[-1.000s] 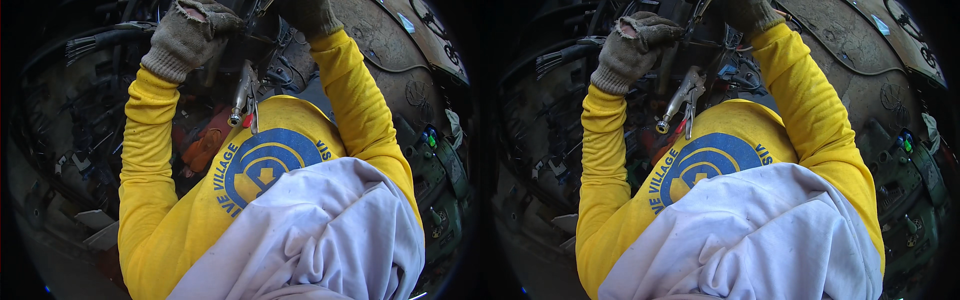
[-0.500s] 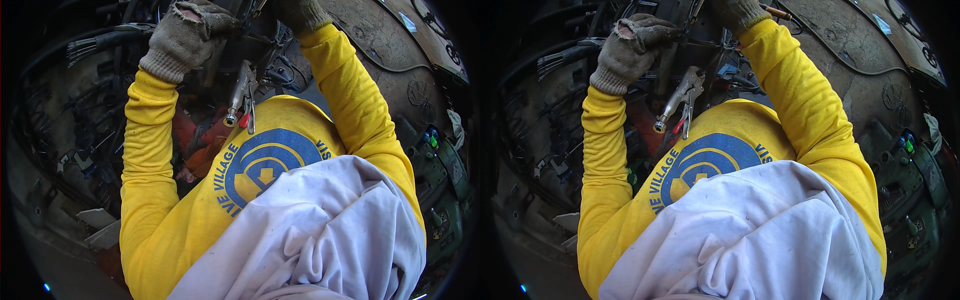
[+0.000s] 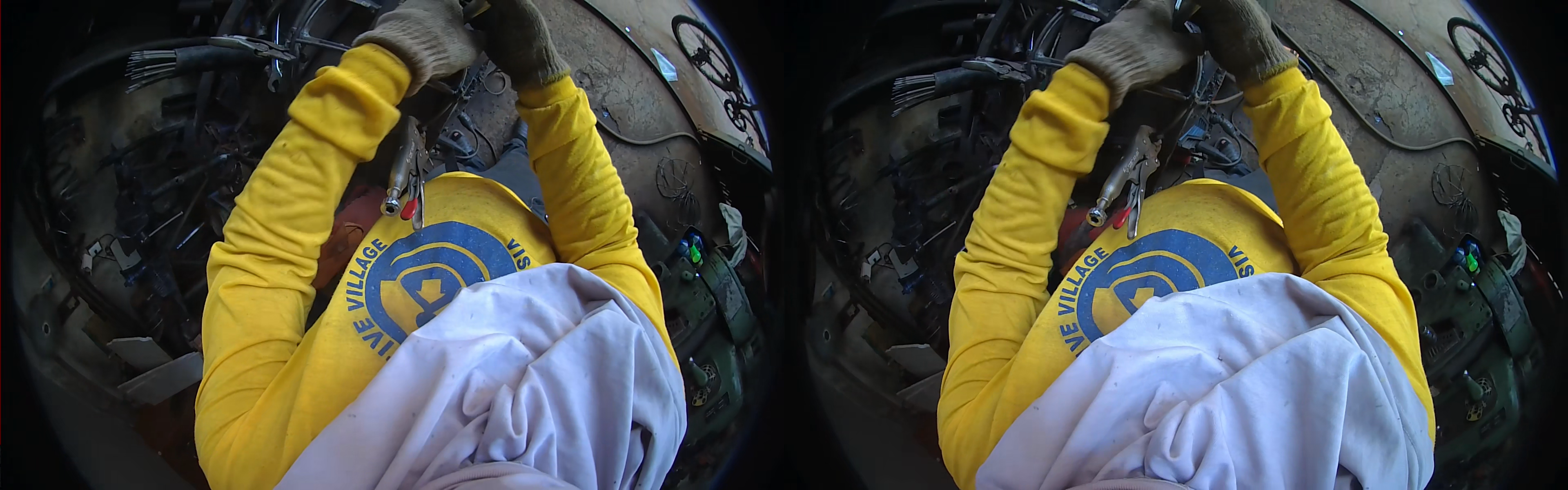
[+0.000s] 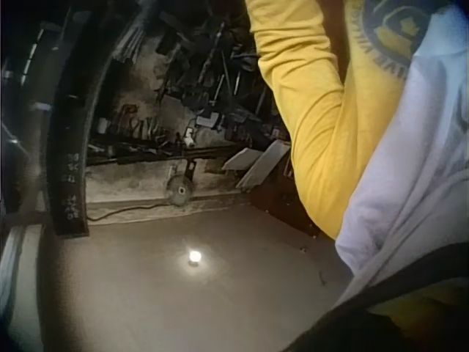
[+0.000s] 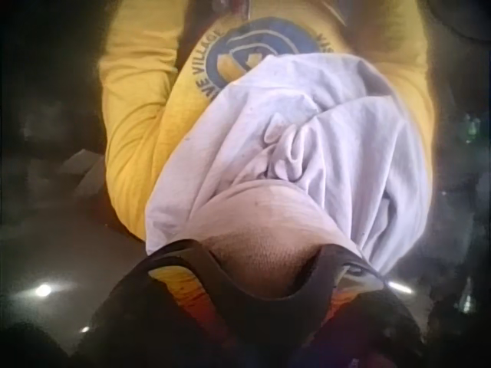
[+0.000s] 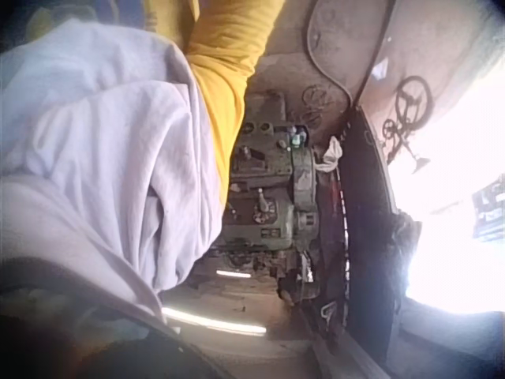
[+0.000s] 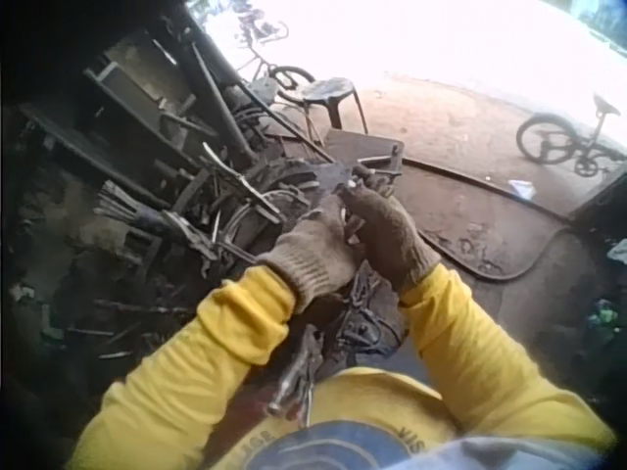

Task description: The person welds metal components together, using a welding torch to join parts of a frame held in place by locking pliers, then uses a hammer to shape the joint.

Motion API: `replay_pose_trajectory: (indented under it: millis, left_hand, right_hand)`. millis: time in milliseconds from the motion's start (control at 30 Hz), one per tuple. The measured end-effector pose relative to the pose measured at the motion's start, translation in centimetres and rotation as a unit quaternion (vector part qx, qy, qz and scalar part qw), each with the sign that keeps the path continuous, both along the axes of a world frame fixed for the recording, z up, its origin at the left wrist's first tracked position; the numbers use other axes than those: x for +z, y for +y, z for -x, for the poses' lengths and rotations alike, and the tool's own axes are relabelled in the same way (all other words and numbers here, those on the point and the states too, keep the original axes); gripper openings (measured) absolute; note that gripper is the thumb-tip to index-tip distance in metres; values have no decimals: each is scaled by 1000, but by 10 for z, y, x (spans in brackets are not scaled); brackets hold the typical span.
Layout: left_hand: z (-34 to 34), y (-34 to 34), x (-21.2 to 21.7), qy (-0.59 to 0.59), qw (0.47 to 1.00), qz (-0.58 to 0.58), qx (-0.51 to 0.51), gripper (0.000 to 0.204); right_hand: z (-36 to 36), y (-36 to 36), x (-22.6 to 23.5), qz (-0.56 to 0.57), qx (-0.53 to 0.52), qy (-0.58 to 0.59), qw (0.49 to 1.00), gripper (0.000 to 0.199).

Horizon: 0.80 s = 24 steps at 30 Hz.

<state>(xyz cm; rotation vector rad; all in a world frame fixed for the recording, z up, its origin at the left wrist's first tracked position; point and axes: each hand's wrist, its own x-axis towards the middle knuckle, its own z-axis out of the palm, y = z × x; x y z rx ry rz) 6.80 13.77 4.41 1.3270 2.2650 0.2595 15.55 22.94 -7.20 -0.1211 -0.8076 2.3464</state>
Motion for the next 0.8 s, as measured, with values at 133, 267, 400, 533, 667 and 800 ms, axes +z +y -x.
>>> replay_pose_trajectory:
  millis: [133, 267, 400, 533, 667, 800]
  left_hand:
    - [14, 8, -46, 63, 997, 27, 25, 52]
    - [22, -1, -58, 58, 992, -106, -25, 52]
    - [25, -2, -63, 96, 994, -41, -35, 56]
    - [34, -3, -64, 86, 993, -55, -59, 63]
    - [31, -5, -54, 72, 997, -21, -13, 67]
    - [29, -5, -47, 67, 997, -17, -31, 68]
  right_hand:
    - [-5, 6, -5, -12, -20, -39, 999, 38]
    - [-8, 19, -6, -32, -5, -55, 998, 38]
    - [4, 52, -21, -72, 51, -94, 992, 42]
    - [18, 73, 35, -379, 8, -414, 827, 44]
    - [18, 74, 78, -468, 94, -492, 728, 39]
    - [11, 93, 38, -438, 86, -238, 863, 40]
